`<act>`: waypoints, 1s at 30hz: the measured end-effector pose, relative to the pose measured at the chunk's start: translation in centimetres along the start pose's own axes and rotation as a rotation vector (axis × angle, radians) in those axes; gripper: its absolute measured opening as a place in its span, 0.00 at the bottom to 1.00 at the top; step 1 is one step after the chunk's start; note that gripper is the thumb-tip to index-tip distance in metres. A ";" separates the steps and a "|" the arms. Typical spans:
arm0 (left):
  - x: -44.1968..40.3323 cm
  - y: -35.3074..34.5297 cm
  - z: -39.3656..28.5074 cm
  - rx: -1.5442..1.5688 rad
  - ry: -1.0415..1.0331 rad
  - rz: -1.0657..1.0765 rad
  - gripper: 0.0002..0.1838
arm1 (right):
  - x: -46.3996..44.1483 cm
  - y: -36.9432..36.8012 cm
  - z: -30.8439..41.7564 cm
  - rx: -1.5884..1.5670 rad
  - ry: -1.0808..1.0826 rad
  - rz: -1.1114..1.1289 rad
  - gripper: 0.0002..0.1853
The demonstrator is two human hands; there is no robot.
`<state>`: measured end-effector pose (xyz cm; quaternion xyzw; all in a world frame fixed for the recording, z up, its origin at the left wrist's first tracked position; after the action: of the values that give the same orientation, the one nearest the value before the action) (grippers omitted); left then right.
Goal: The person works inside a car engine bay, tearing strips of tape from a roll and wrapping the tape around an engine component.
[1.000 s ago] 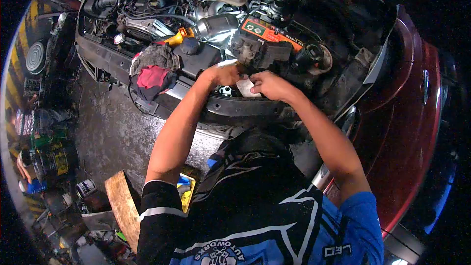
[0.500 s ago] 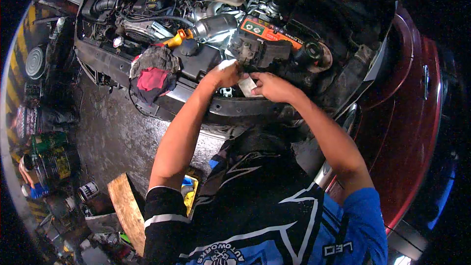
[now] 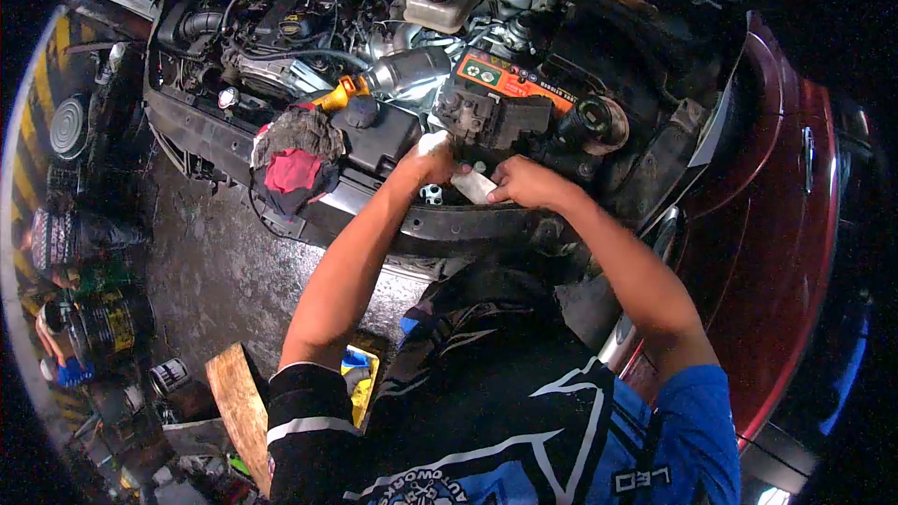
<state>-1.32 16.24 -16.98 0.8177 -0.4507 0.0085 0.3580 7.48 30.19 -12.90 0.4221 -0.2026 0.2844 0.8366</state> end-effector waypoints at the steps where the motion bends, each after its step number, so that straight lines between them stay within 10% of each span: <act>1: 0.0 0.0 -0.1 0.003 -0.032 -0.006 0.22 | -0.3 -0.2 -0.1 0.021 0.014 0.022 0.22; 30: -1.7 -2.3 3.2 -0.003 0.017 0.015 0.16 | -5.0 -3.8 -2.2 0.243 -0.195 0.244 0.29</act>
<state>-1.59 16.34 -21.29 0.8138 -0.4536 0.0176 0.3629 6.39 28.67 -19.32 0.5178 -0.2965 0.3637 0.7153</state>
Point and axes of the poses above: each hand's wrist, its own x-axis away from the middle knuckle, its own y-axis out of the back of the hand, z = x × y, the point moved 6 cm from there along -x, towards the middle knuckle, and after that the axes turned 13 degrees about x, right-handed, at the moved point
